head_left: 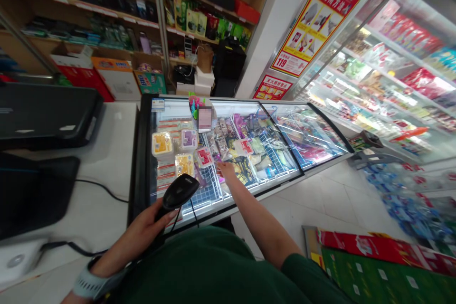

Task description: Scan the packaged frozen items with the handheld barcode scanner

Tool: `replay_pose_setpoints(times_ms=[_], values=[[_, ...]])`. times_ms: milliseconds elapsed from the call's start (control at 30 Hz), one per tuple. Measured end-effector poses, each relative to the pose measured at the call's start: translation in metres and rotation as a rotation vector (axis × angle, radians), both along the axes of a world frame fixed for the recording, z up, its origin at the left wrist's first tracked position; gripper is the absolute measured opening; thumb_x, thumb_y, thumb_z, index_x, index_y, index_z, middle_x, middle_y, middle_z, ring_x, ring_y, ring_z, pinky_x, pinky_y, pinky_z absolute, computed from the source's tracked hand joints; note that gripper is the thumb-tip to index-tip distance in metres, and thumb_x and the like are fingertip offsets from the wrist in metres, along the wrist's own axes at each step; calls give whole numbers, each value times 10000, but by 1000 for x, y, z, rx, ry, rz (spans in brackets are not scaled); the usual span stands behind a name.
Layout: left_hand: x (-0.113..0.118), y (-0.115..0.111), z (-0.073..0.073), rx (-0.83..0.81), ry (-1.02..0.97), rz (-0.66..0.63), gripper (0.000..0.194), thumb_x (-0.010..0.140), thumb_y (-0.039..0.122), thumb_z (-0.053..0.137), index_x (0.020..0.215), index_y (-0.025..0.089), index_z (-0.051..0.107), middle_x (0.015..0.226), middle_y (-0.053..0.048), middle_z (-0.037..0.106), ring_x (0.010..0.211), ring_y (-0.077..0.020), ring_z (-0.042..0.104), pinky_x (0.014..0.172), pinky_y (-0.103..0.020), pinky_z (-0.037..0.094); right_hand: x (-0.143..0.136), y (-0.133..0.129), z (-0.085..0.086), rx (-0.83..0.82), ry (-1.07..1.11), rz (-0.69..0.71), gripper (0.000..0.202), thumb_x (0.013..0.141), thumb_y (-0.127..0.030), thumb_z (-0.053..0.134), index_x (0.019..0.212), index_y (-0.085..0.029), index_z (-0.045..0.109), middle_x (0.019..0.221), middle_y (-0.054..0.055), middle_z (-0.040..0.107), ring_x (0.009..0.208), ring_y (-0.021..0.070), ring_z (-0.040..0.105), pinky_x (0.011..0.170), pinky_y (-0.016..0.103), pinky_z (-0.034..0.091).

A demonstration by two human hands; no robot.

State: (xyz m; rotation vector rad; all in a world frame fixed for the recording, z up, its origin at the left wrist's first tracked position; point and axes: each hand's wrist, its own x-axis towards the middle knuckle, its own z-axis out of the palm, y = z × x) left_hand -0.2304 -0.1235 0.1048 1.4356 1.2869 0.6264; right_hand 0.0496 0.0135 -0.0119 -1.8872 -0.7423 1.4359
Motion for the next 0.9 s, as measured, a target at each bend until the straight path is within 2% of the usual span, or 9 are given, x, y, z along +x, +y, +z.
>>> replay_pose_setpoints(times_ms=[133, 267, 433, 567, 633, 767, 833, 900], values=[[-8, -2, 3, -7, -17, 24, 588, 805, 575, 612, 1254, 195, 619, 1202, -93, 710, 1140, -307, 638, 992, -420, 496, -21, 11, 1, 20, 11, 19, 343, 941, -354, 588, 1224, -161, 566, 1214, 90, 592, 1027, 212, 618, 867, 420, 540], [-15, -3, 7, -39, -16, 58, 603, 801, 604, 597, 1213, 166, 634, 1153, -114, 725, 1082, -315, 661, 945, -440, 524, -29, 14, 4, 16, 16, 8, 323, 947, -352, 578, 1216, -173, 574, 1222, 89, 591, 1029, 208, 615, 873, 414, 538], [-20, -3, 8, -58, -17, 74, 623, 804, 610, 584, 1248, 174, 612, 1181, -105, 715, 1038, -308, 676, 902, -430, 549, -30, 14, 7, -4, 28, -14, 345, 941, -353, 588, 1227, -161, 564, 1218, 89, 590, 1029, 214, 617, 867, 421, 540], [-18, -3, 7, -22, 24, 74, 598, 795, 615, 589, 1202, 180, 639, 1158, -95, 725, 1072, -315, 661, 952, -433, 519, -23, 8, 10, 1, 27, -26, 333, 944, -351, 584, 1217, -160, 568, 1199, 86, 598, 1005, 204, 624, 847, 405, 549], [-14, -2, 6, -10, 22, 62, 596, 796, 615, 589, 1196, 177, 641, 1186, -96, 714, 1107, -317, 645, 978, -435, 501, -16, 2, 10, 30, 10, -38, 290, 944, -345, 588, 1156, -147, 593, 1114, 70, 628, 923, 176, 640, 792, 365, 560], [-4, 0, 6, 1, 0, 5, 589, 815, 585, 587, 1231, 171, 620, 1204, -97, 705, 1124, -309, 638, 980, -418, 498, 4, -17, 14, 170, -51, -105, 170, 864, -306, 644, 841, -137, 652, 743, 3, 655, 631, 121, 626, 618, 254, 523], [2, 3, 6, 9, -11, -33, 565, 827, 559, 587, 1250, 184, 607, 1215, -84, 701, 1131, -300, 636, 973, -393, 503, 14, -27, 19, 272, -80, -143, 156, 803, -311, 649, 781, -156, 653, 676, -11, 647, 595, 128, 623, 607, 249, 514], [10, 6, 7, 25, -15, -79, 542, 834, 530, 596, 1259, 194, 599, 1241, -73, 689, 1151, -292, 625, 992, -379, 489, 25, -36, 28, 368, -101, -166, 173, 772, -336, 641, 808, -169, 659, 706, -9, 664, 630, 140, 638, 644, 262, 524]])
